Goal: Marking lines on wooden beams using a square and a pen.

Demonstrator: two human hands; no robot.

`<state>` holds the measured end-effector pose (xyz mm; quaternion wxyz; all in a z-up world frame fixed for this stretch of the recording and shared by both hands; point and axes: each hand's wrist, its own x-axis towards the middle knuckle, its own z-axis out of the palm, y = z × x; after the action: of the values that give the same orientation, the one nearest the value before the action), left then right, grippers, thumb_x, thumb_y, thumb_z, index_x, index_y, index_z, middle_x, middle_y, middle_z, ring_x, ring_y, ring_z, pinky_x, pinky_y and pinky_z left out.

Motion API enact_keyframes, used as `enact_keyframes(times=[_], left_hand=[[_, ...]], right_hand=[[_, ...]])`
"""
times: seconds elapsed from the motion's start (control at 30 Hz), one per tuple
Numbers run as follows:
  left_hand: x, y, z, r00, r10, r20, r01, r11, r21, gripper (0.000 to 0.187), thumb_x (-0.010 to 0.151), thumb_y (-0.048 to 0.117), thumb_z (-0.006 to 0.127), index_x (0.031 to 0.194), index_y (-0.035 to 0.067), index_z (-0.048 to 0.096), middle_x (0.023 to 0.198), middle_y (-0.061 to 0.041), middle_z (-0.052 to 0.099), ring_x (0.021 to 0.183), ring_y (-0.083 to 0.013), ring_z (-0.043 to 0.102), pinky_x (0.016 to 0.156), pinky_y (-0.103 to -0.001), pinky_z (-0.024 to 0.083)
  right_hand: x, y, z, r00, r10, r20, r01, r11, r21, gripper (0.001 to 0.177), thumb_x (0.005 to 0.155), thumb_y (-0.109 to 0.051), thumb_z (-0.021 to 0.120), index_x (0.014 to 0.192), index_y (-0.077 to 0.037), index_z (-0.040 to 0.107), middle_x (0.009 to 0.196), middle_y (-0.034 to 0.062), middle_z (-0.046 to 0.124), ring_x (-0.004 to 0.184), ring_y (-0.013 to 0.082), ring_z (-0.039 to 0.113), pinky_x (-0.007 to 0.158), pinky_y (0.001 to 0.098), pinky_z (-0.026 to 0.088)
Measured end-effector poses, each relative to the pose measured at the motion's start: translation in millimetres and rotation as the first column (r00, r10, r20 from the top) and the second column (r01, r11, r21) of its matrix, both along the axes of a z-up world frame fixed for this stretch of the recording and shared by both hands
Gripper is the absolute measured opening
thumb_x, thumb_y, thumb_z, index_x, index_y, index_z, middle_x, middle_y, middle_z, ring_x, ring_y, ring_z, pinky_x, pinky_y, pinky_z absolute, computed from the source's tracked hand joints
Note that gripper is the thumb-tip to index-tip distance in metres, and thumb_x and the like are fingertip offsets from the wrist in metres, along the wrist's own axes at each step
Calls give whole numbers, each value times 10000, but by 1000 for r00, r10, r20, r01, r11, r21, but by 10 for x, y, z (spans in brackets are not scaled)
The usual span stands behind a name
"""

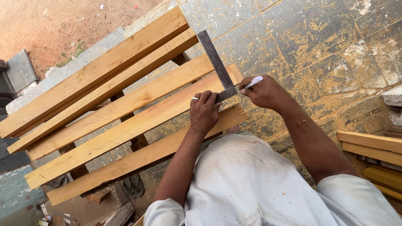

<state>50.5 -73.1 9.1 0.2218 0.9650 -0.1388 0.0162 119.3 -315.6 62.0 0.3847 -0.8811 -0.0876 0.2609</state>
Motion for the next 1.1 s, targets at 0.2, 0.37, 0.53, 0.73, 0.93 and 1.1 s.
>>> enact_keyframes(times=[0.2, 0.37, 0.53, 0.73, 0.93, 1.1], left_hand=[[-52, 34, 12, 996, 75, 54, -69, 993, -98, 396, 871, 251, 800, 1215, 90, 687, 1176, -73, 635, 1127, -301, 586, 948, -480, 471], [-451, 351, -196, 893, 210, -398, -451, 403, -796, 352, 984, 145, 742, 1306, 35, 649, 1124, -97, 647, 983, -223, 607, 834, -375, 525], [-946, 859, -117, 821, 97, -562, -473, -433, -767, 324, 986, 47, 670, 1274, 41, 521, 1140, -102, 670, 1044, -214, 697, 953, -391, 618], [-1730, 1516, -456, 817, 173, -551, -314, -666, -676, 249, 994, 10, 635, 1229, 18, 557, 1173, -126, 690, 1078, -262, 708, 952, -418, 622], [-2160, 2568, -452, 820, 133, -557, -307, -719, -624, 161, 996, 26, 628, 1156, 22, 646, 1160, -125, 701, 1034, -224, 726, 890, -389, 639], [-2515, 3782, -489, 690, -4, -723, -646, -453, -614, 143, 1066, 170, 631, 1108, 38, 668, 1113, -131, 727, 955, -222, 707, 747, -356, 594]], right_hand=[[-121, 2, -89, 910, -290, 294, 199, 932, 302, 186, 1030, -161, 670, 1163, -40, 719, 977, 117, 776, 857, 206, 767, 719, 334, 604], [-461, 480, -136, 940, -217, 264, 106, 920, 376, 196, 1039, -147, 669, 1210, -54, 690, 937, 108, 771, 913, 195, 780, 755, 320, 616], [-887, 1473, 23, 938, 151, 313, -292, 831, 473, 381, 895, -137, 783, 1226, -35, 623, 1048, 121, 743, 929, 217, 733, 803, 337, 603], [-1352, 2478, 71, 747, 444, 495, -572, 809, 139, 425, 843, -126, 869, 1192, -40, 641, 1102, 145, 707, 970, 298, 691, 818, 421, 555], [-1730, 3668, 17, 741, 463, 486, -600, 782, 170, 438, 857, -97, 843, 1213, -42, 593, 1109, 165, 667, 981, 309, 674, 826, 412, 566], [-2071, 4703, -103, 681, 437, 587, -558, 829, 31, 438, 858, -78, 842, 1211, -85, 583, 1077, 150, 693, 993, 342, 692, 821, 446, 550]])
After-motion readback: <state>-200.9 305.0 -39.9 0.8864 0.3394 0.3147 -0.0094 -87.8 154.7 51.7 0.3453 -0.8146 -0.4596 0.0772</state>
